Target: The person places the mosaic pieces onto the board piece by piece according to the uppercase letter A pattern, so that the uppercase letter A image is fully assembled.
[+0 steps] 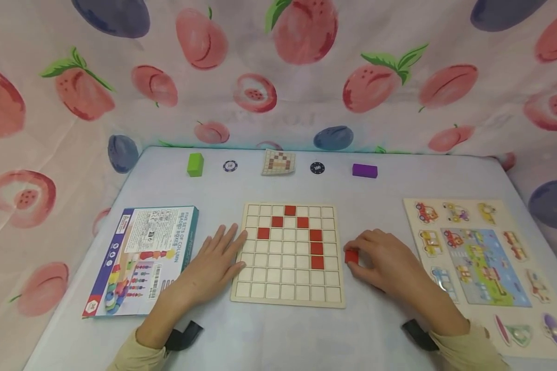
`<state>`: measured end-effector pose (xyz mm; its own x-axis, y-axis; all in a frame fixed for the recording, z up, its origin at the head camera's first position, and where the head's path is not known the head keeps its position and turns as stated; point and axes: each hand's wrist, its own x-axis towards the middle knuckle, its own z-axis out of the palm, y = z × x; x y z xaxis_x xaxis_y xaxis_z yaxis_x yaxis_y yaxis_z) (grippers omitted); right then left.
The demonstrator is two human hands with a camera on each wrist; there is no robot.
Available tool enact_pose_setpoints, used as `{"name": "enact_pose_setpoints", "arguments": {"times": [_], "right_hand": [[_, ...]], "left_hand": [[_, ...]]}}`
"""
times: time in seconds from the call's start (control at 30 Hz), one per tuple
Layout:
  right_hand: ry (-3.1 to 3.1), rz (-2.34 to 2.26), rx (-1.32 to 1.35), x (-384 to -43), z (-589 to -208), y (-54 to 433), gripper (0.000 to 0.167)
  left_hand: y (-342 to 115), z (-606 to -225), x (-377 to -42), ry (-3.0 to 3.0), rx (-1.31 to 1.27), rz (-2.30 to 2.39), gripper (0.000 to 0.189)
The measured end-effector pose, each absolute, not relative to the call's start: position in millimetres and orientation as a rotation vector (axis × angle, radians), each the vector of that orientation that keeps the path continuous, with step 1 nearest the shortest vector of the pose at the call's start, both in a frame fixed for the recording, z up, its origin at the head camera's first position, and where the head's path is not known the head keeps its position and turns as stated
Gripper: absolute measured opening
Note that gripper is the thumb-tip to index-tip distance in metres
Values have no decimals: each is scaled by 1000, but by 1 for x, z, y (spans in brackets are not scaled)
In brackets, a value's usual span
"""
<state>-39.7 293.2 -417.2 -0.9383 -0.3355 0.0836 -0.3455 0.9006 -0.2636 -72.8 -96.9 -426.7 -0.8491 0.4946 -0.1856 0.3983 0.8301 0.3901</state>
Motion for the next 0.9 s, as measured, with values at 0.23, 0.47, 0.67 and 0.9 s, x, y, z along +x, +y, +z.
{"name": "enact_pose_setpoints", "arguments": {"times": [0.23, 0.47, 0.67, 0.9], "right_hand": [[-2975, 547, 673, -65, -412, 253, 24], [-2982, 543, 839, -94, -408, 196, 27], [-2950, 524, 983, -105, -409, 156, 28], [-2937, 457, 1019, -107, -414, 140, 20]], "left_hand": [[-97, -427, -73, 2723, 681, 507, 67], [-96, -427, -75, 2712, 683, 502, 67], [-95, -427, -75, 2714, 685, 491, 67], [-94, -426, -77, 2718, 692, 470, 66]]}}
